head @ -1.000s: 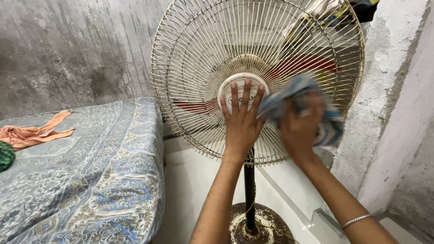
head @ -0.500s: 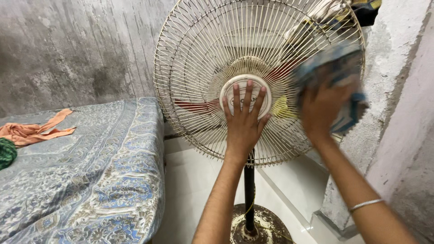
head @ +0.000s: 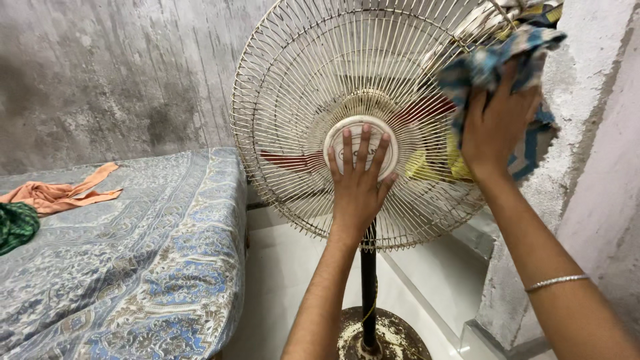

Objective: The person wipes the metal cage of a standing fan using a cloth. They hold the fan steady with one hand while cleaning the bars and central hub with the other. The person rotates the fan head to access different sections of the cage.

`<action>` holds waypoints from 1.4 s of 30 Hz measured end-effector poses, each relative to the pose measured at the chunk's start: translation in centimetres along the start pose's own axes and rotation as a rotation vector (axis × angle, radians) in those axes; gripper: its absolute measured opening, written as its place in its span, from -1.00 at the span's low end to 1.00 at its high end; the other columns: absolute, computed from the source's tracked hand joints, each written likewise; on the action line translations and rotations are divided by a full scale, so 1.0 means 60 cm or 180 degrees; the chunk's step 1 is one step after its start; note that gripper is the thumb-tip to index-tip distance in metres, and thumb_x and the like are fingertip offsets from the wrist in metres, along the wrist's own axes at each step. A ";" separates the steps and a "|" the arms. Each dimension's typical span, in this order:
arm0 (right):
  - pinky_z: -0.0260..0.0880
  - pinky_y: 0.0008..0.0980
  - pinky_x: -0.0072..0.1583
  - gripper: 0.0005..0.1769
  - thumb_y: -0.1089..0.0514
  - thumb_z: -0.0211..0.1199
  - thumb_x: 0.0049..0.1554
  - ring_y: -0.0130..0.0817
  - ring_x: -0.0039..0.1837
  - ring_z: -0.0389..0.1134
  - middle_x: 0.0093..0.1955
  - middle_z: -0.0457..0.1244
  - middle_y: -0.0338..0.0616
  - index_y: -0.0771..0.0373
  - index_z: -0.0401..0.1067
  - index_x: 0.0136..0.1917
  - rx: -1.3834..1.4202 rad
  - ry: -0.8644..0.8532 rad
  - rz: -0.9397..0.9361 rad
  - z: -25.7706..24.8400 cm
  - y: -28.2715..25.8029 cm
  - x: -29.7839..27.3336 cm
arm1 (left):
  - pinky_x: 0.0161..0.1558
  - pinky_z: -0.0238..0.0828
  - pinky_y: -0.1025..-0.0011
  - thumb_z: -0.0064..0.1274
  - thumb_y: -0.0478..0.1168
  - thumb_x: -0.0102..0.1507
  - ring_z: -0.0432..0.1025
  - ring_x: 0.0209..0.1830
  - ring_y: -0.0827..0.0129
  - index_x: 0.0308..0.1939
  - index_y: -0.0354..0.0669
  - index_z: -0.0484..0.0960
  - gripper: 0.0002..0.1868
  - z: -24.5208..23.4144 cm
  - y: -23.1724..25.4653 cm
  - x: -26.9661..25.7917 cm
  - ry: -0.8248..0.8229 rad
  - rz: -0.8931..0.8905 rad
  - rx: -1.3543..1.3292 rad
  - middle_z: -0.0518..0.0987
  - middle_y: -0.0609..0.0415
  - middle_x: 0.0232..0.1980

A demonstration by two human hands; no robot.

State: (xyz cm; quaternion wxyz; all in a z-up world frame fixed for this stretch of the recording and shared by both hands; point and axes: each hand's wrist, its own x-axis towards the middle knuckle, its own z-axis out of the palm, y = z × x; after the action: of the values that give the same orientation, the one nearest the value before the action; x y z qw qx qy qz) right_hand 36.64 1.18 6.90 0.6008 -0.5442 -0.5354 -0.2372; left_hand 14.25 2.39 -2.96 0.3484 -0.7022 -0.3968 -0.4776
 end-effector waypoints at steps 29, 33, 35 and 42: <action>-0.12 0.20 0.58 -0.44 0.10 0.17 0.18 0.18 0.66 -0.07 0.63 0.01 0.35 0.13 0.34 0.45 0.0057 -0.0213 -0.2050 0.026 -0.005 -0.183 | 0.67 -0.50 -0.25 -0.07 0.27 0.40 -0.42 0.78 0.03 0.68 0.27 -0.04 -0.15 -0.011 -0.006 -0.003 -0.0242 -0.0056 0.0053 -0.23 0.12 0.76; 0.01 0.23 0.62 -0.52 0.19 0.12 0.43 0.13 0.70 0.00 0.69 0.00 0.20 0.40 0.21 0.54 0.0572 0.0104 -0.1997 0.005 -0.028 -0.110 | 0.68 -0.50 -0.27 0.16 0.36 0.23 -0.32 0.76 0.10 0.64 0.35 0.00 0.01 -0.026 -0.012 0.003 0.0082 0.0073 -0.0098 -0.18 0.11 0.72; -0.06 0.23 0.60 -0.46 0.24 0.09 0.40 0.18 0.68 -0.06 0.67 -0.06 0.29 0.39 0.21 0.60 0.0403 0.0533 -0.1871 -0.002 -0.054 -0.020 | 0.62 -0.52 -0.35 0.27 0.38 0.02 -0.31 0.72 0.02 0.60 0.30 -0.01 0.18 -0.040 -0.016 0.022 0.0082 0.0069 -0.0315 -0.17 0.04 0.69; -0.21 0.20 0.67 -0.56 -0.09 0.19 0.51 0.09 0.72 -0.12 0.68 -0.01 0.16 0.19 0.32 0.49 -0.0290 0.0031 -0.1995 0.015 -0.145 0.155 | 0.62 -0.43 -0.41 0.38 0.32 -0.02 -0.29 0.74 0.02 0.61 0.28 0.00 0.24 -0.066 -0.015 0.048 0.0161 0.0085 -0.0257 -0.12 0.02 0.70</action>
State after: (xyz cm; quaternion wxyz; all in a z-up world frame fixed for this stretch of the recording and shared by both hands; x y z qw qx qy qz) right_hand 31.65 2.20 18.60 0.4761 -0.3779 -0.6630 -0.4370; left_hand 12.55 0.03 1.06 0.3360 -0.7086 -0.3588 -0.5061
